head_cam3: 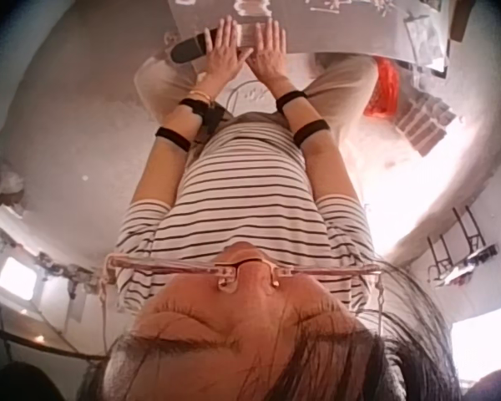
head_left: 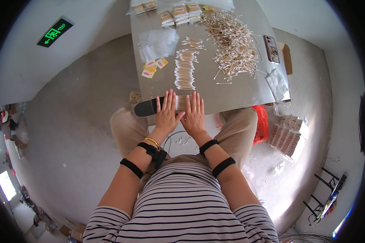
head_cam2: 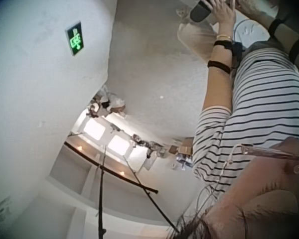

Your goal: The person is sorting and aligning cotton swabs on a table.

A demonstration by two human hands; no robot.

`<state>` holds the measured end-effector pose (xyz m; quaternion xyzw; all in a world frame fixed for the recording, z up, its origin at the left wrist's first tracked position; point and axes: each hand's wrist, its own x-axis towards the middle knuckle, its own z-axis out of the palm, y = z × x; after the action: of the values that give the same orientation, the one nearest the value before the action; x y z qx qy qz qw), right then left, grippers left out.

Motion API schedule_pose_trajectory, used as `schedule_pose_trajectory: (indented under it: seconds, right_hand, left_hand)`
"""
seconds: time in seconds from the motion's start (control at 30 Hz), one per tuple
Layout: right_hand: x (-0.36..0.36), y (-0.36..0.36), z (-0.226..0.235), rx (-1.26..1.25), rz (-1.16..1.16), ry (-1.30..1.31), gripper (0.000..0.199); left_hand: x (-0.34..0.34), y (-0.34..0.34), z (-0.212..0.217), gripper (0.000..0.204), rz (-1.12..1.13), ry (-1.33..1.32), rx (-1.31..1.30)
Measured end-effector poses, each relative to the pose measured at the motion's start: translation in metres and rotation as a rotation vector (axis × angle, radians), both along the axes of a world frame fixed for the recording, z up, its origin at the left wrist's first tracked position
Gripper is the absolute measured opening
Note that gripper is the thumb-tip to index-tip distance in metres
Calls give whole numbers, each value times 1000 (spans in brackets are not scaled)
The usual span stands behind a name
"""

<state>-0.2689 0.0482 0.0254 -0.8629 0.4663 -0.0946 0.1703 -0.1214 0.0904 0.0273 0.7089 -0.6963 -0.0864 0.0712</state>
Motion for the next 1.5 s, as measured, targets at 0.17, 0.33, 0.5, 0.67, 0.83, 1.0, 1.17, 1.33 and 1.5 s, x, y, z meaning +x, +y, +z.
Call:
schedule_pose_trajectory:
  seconds: [0.17, 0.33, 0.5, 0.67, 0.83, 1.0, 1.17, 1.33, 1.5]
  right_hand:
    - [2, 1, -1, -31, -3, 38, 80]
    - [4, 2, 0, -23, 5, 57, 82]
    - [3, 1, 2, 4, -7, 52, 87]
    - [1, 1, 1, -23, -4, 91, 92]
    - [3, 1, 2, -29, -9, 70, 94]
    - [2, 1, 2, -22, -11, 75, 94]
    - [1, 1, 3, -12, -5, 85, 91]
    - [2, 1, 2, -20, -8, 52, 93]
    - [1, 1, 2, -8, -4, 60, 91]
  left_hand:
    - [-1, 0, 0, 86, 3, 12, -21]
    - [4, 0, -1, 85, -5, 68, -26]
    - [19, 3, 8, 76, 38, 176, -94]
    - [26, -1, 25, 43, 31, 358, -164]
    - [23, -8, 27, 38, 63, 310, -191]
    - [22, -5, 28, 39, 67, 260, -173]
    - [21, -3, 32, 39, 59, 238, -156]
    - [23, -2, 30, 39, 44, 217, -140]
    - [24, -1, 35, 39, 28, 222, -146]
